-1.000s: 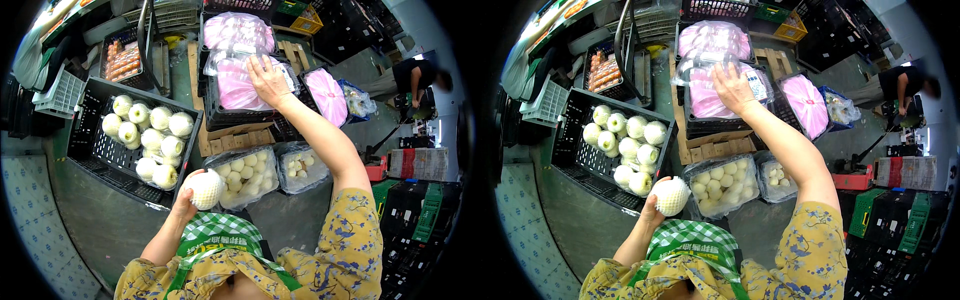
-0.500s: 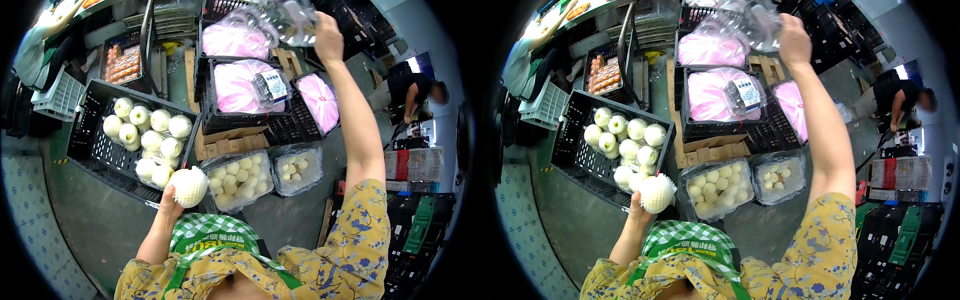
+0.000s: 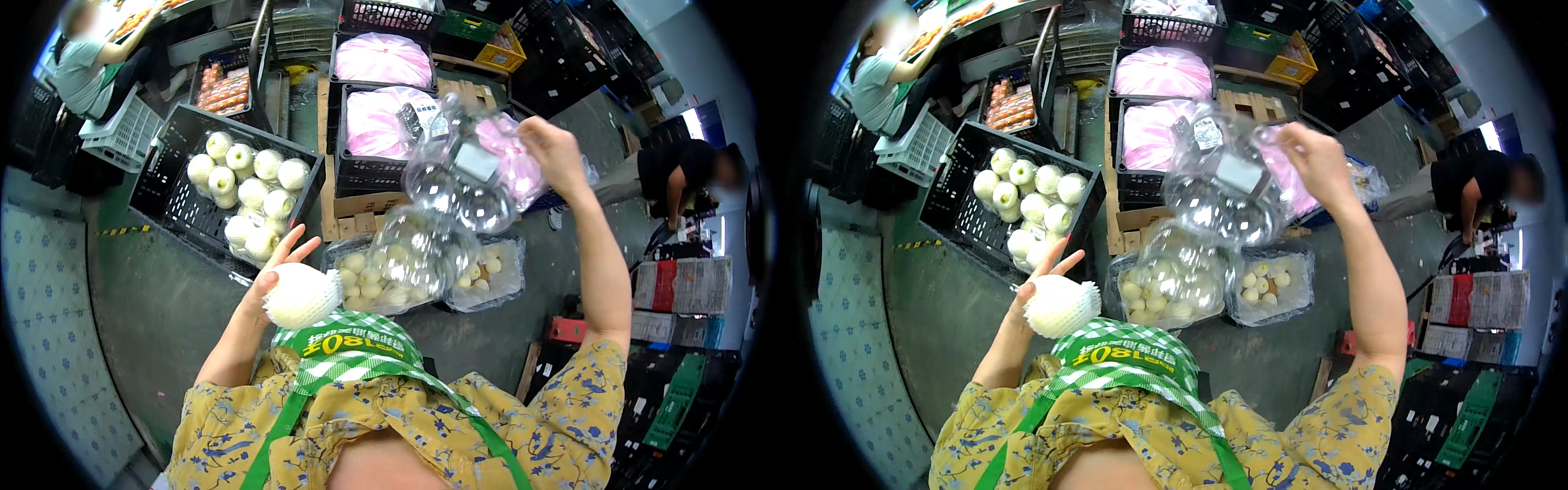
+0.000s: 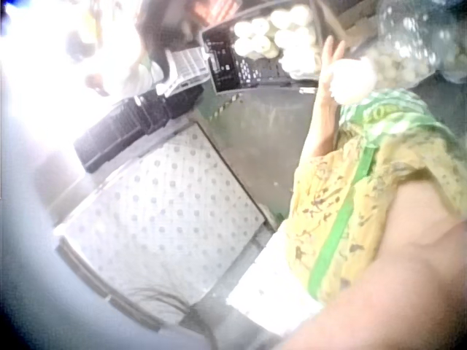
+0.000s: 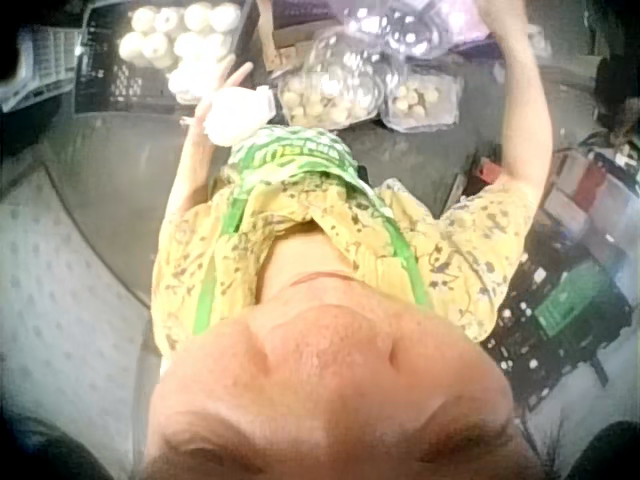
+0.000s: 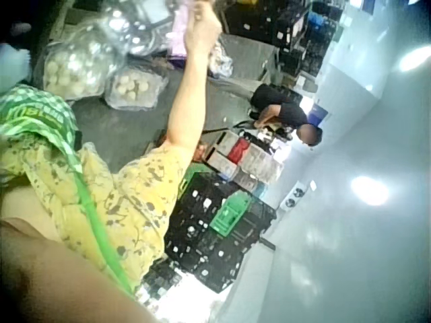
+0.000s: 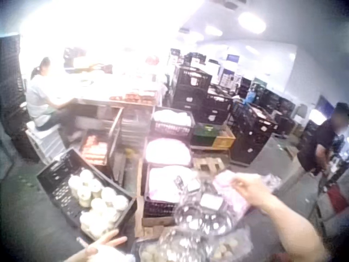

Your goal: The person wraps individual apples in white foam netting and places them into clear plastic bags. They handle the apples one by one, wrapping each carefully before adding it to a bag, then sealing the bag and placing it into a black crate.

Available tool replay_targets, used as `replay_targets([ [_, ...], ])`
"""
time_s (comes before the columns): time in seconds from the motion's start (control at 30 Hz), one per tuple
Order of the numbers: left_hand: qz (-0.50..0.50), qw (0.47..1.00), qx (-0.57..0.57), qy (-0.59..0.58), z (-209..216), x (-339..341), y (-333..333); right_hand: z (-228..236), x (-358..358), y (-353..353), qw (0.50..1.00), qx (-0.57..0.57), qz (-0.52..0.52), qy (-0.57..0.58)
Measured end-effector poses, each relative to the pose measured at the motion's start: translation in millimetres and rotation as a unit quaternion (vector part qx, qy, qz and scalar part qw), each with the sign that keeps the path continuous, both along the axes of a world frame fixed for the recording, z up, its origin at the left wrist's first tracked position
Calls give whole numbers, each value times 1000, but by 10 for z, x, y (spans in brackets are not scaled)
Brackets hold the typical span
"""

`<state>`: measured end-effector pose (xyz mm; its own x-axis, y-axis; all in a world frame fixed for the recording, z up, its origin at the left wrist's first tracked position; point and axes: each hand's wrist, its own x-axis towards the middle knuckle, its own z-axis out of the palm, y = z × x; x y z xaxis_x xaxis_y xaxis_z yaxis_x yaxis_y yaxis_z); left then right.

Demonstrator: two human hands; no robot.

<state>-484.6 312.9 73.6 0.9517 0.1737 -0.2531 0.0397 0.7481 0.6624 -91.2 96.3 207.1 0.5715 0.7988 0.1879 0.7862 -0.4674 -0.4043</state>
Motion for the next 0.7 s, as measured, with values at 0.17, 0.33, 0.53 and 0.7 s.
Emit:
replay_targets([
  [0.17,-7,997,-52,58,-521,177,-20,-233,291,320,997,-22,46,51],
  [0.33,-104,991,56,66,-1037,823,555,-400,816,1117,995,-1,99,10],
  [0.53,-105,987,112,36,-1357,1785,1636,-570,1617,2350,990,-50,98,88],
  [0.7,-67,986,117,97,-1397,2823,2066,-787,1802,2861,873,-6,-65,-483],
])
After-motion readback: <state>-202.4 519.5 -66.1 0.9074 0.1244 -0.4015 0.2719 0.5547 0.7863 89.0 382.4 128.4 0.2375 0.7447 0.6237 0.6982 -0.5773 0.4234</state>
